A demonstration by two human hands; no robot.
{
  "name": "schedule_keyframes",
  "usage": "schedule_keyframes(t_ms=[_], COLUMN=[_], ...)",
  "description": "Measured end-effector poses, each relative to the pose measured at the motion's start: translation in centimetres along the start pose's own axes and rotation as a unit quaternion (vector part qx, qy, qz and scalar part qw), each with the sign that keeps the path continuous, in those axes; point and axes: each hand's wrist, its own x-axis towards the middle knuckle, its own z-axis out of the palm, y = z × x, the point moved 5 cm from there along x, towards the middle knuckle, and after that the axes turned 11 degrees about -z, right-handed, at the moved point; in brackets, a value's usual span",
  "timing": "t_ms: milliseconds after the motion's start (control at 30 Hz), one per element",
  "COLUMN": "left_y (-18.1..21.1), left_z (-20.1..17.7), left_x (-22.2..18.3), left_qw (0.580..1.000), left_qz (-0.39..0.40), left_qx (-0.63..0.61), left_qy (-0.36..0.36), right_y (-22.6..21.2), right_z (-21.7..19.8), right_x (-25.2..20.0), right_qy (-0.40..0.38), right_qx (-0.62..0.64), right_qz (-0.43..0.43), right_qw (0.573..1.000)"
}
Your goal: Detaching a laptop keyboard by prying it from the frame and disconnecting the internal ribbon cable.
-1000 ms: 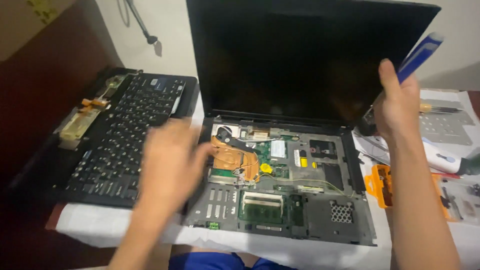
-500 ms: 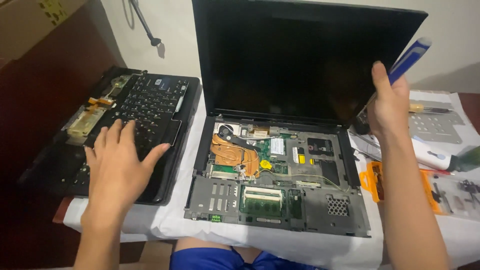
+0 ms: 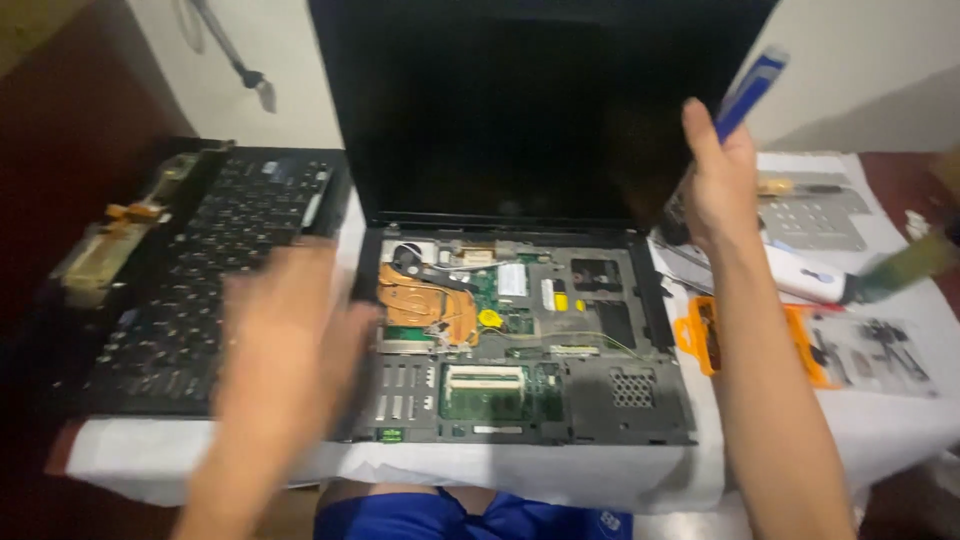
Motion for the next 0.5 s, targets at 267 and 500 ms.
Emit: schedule_keyframes(t_ms=[267,500], left_y=[15.9,15.3], left_z=[11.2,11.8], left_x=[-5.4,-2.5], left_qw=[0.896,0.875], left_qz=[0.264,0.158], left_qx=[-0.112,-0.033], left_qy=[-0.34,-0.457], right_y=[-1.0,-0.4], right_z=[0.2,-0.2], right_x=[-0.2,0.0], right_qy=[0.015,0.017], right_qx=[-0.042,-0.076], right_qz=[0.02,0.044], right_qw=[0.999,0.996])
